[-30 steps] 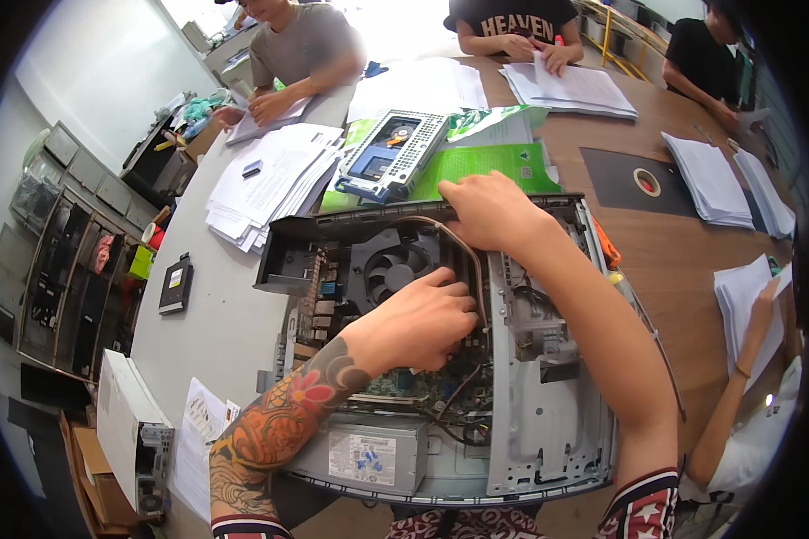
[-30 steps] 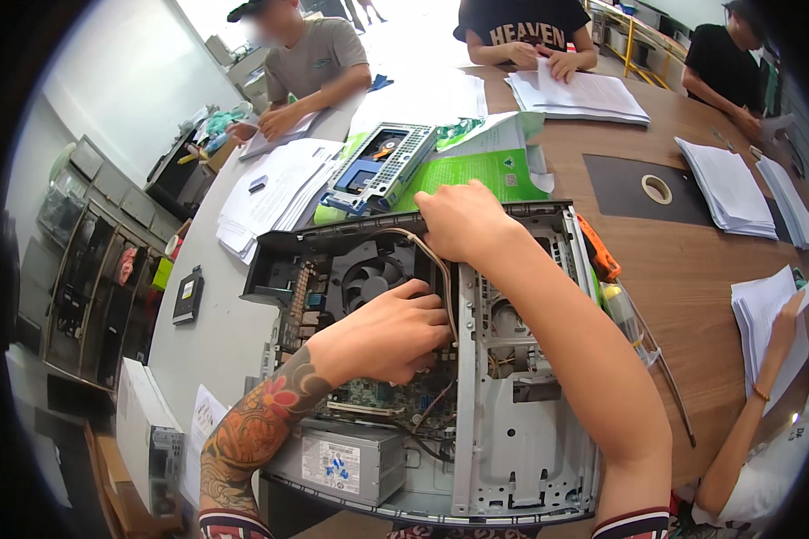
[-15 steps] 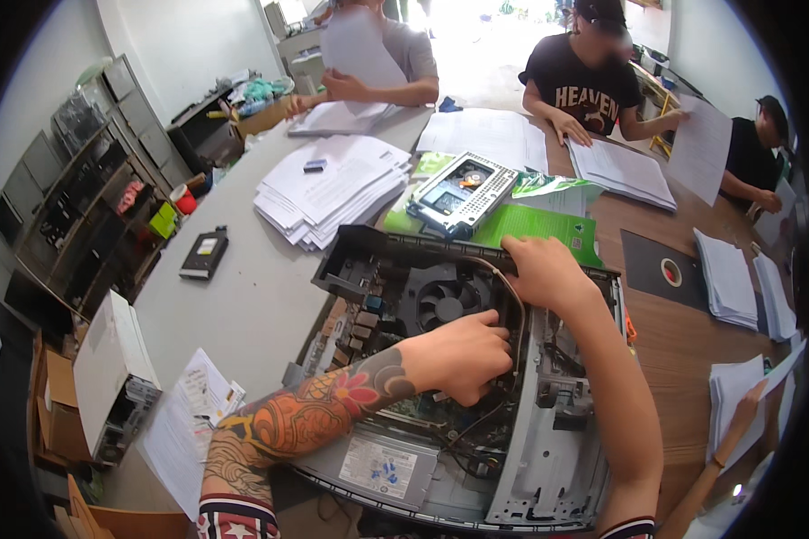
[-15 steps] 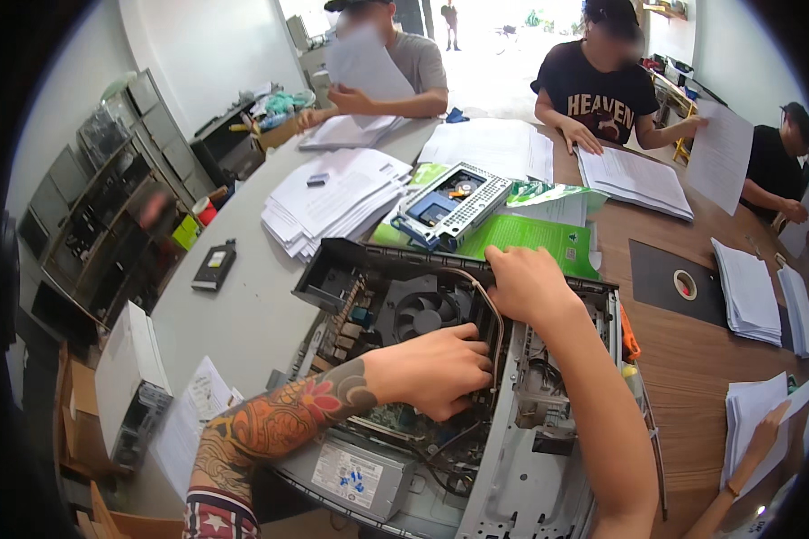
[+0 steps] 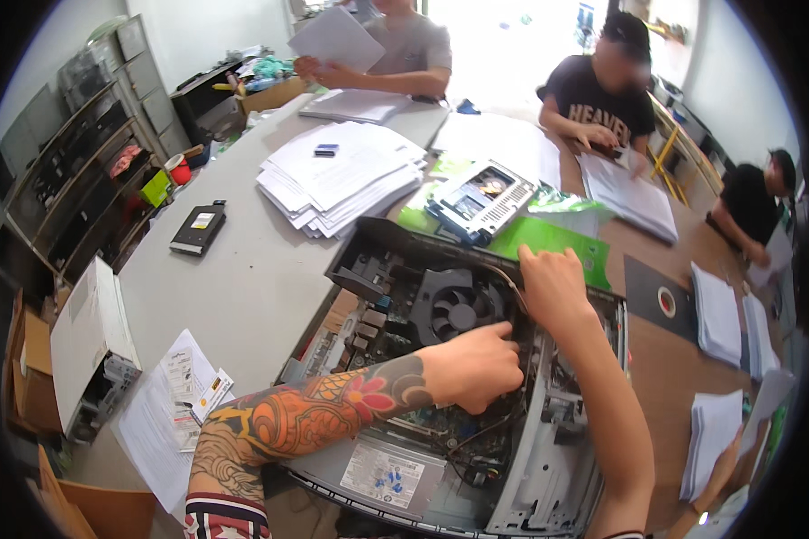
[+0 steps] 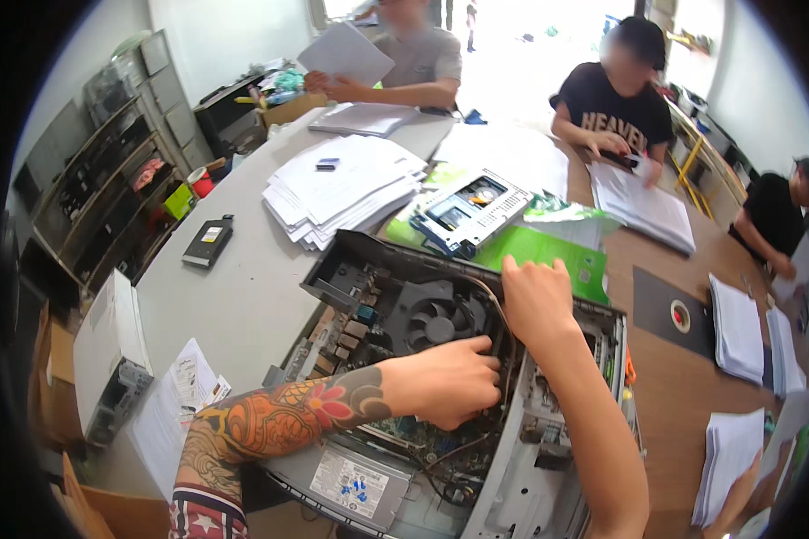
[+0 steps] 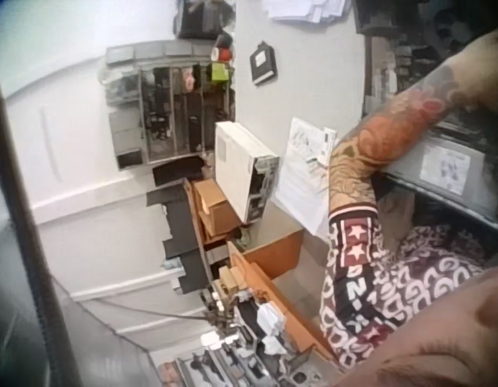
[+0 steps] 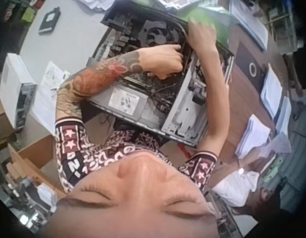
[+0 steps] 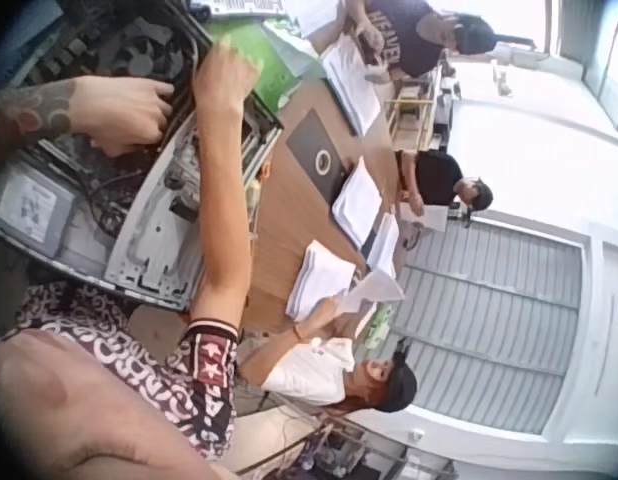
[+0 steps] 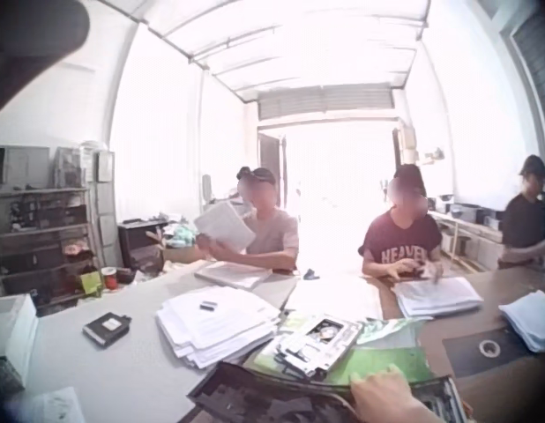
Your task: The person removes and replaces a cooling fan and shroud from a motherboard inside a desktop computer case using a screwdriver and by hand.
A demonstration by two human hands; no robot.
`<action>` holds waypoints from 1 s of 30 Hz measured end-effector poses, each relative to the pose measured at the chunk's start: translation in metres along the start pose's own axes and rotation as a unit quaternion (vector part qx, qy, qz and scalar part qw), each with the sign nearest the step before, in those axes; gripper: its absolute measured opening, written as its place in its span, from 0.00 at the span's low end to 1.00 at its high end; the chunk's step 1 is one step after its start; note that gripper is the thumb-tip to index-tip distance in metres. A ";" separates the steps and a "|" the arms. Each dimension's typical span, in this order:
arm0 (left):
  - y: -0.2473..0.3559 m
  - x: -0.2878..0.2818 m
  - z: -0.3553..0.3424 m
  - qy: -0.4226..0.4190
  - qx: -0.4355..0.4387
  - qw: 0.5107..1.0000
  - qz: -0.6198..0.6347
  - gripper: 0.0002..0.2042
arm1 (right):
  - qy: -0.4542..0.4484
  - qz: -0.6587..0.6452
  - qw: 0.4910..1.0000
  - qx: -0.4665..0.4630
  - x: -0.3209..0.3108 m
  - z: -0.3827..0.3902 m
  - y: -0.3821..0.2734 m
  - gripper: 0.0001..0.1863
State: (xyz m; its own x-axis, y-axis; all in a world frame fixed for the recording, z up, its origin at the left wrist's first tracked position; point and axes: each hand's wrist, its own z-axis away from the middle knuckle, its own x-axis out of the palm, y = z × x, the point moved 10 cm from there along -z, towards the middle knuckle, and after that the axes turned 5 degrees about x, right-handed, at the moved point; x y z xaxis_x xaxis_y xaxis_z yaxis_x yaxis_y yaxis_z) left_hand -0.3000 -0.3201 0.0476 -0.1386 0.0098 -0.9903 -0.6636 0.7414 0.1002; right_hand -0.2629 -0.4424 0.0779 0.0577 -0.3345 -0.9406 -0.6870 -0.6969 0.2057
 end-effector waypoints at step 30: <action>0.012 0.016 -0.011 -0.010 0.010 0.998 -0.061 0.05 | -0.017 -0.079 0.996 -0.032 0.000 0.002 -0.002 0.11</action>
State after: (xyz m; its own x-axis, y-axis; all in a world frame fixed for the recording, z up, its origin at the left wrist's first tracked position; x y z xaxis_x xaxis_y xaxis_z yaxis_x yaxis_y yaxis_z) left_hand -0.3190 -0.3185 0.0337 -0.0424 -0.0691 -0.9967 -0.6591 0.7516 -0.0240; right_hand -0.2628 -0.4402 0.0774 0.1368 -0.1960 -0.9710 -0.6241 -0.7783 0.0692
